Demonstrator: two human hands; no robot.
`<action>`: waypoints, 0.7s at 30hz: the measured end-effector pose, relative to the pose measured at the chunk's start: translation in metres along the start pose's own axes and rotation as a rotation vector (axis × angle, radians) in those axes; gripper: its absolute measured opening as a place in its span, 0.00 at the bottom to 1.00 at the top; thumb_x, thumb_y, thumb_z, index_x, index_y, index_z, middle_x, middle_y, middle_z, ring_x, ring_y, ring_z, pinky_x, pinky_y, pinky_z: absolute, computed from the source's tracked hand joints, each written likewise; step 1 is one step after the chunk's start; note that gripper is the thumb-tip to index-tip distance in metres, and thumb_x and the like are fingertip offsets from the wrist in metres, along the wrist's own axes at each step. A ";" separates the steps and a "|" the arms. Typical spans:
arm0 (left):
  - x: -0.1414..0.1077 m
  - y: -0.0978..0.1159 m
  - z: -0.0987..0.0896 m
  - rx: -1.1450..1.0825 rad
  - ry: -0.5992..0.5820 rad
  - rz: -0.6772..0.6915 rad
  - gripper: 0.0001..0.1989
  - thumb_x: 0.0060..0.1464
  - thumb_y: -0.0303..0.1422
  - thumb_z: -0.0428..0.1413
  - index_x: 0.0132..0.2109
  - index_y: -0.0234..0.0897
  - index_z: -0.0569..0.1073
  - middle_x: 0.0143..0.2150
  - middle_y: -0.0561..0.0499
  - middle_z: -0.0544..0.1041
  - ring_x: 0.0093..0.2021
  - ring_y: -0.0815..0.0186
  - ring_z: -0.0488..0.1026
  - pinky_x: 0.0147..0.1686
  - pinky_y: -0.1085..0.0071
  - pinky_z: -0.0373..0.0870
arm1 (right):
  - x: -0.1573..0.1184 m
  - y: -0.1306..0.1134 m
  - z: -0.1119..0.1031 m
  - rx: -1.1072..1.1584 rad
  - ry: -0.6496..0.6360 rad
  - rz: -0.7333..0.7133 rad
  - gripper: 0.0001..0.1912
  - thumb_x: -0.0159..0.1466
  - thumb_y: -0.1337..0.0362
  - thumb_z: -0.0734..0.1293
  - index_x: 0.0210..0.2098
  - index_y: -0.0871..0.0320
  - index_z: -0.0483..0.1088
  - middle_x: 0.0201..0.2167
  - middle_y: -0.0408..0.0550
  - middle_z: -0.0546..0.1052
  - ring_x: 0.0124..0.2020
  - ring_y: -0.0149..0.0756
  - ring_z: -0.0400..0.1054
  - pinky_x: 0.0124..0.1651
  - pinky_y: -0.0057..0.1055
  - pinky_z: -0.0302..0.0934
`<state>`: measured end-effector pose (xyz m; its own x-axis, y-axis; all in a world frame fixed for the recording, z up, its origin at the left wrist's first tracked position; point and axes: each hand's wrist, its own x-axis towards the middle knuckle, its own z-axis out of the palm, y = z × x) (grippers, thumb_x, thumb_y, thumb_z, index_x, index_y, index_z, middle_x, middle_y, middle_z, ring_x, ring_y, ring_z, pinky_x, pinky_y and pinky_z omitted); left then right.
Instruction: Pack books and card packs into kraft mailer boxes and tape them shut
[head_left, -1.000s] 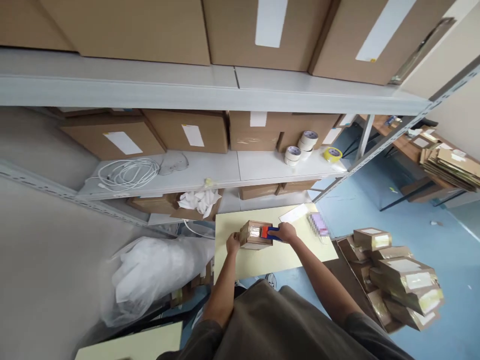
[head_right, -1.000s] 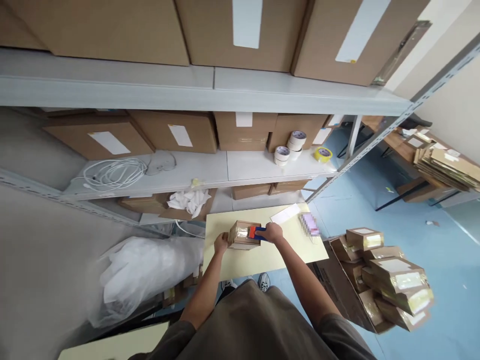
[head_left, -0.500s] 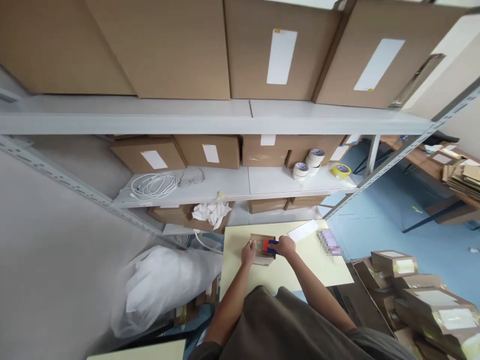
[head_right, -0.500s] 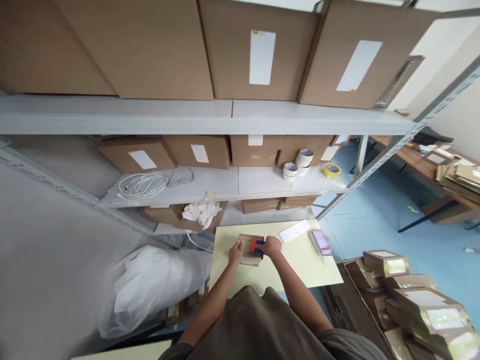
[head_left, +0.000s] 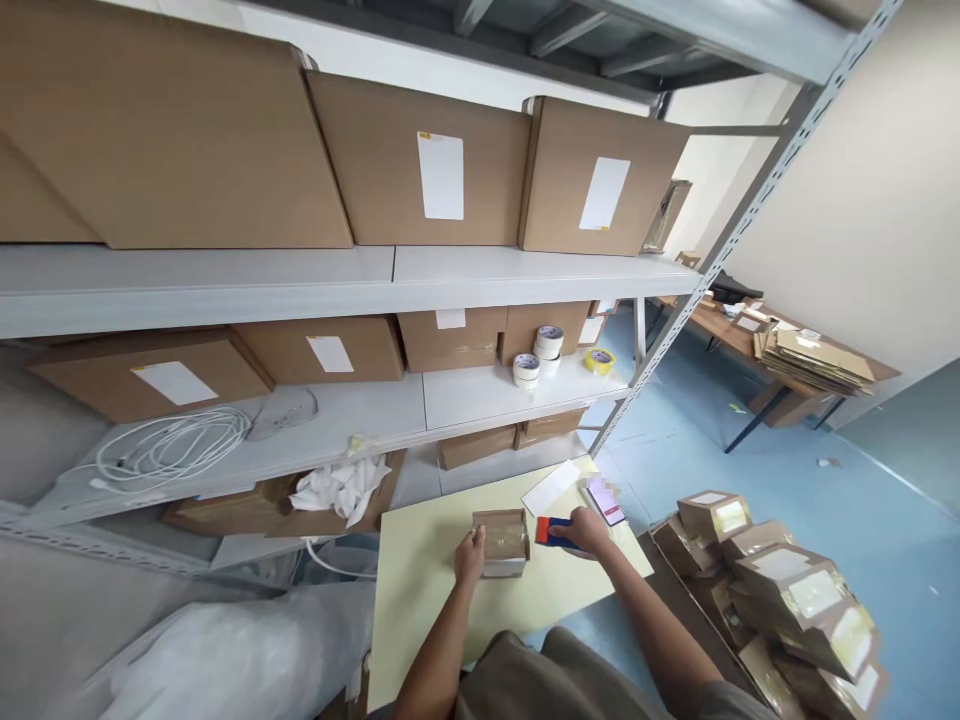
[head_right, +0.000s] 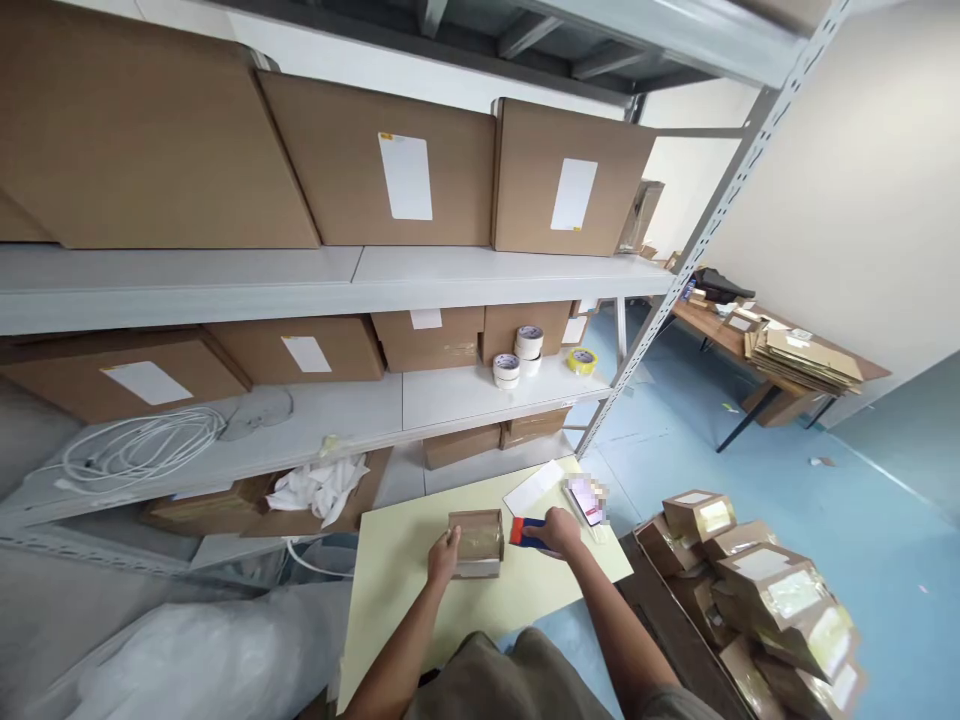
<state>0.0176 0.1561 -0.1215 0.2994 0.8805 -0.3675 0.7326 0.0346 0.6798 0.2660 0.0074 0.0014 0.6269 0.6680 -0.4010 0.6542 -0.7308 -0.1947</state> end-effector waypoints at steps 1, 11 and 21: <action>0.000 -0.002 -0.001 -0.013 -0.004 0.008 0.22 0.69 0.46 0.45 0.39 0.46 0.81 0.46 0.43 0.87 0.53 0.50 0.82 0.49 0.63 0.75 | -0.001 0.012 -0.004 -0.010 -0.015 -0.002 0.27 0.59 0.37 0.75 0.34 0.56 0.81 0.41 0.61 0.85 0.43 0.53 0.81 0.38 0.34 0.66; 0.012 -0.038 -0.056 -0.247 -0.019 -0.064 0.25 0.64 0.53 0.52 0.35 0.36 0.81 0.39 0.41 0.86 0.47 0.51 0.83 0.45 0.66 0.74 | -0.005 -0.054 0.014 0.007 -0.071 -0.125 0.31 0.63 0.33 0.69 0.38 0.56 0.81 0.40 0.56 0.85 0.43 0.46 0.80 0.36 0.28 0.60; 0.022 -0.074 -0.104 -0.207 0.156 -0.151 0.22 0.70 0.45 0.49 0.61 0.41 0.77 0.64 0.42 0.79 0.65 0.55 0.74 0.62 0.65 0.68 | 0.004 -0.167 0.052 -0.009 -0.145 -0.212 0.32 0.65 0.32 0.67 0.40 0.57 0.81 0.43 0.56 0.85 0.44 0.45 0.80 0.36 0.29 0.61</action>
<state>-0.0938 0.2225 -0.1140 0.0870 0.9197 -0.3828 0.6165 0.2521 0.7459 0.1370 0.1246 -0.0141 0.4086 0.7787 -0.4761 0.7686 -0.5749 -0.2806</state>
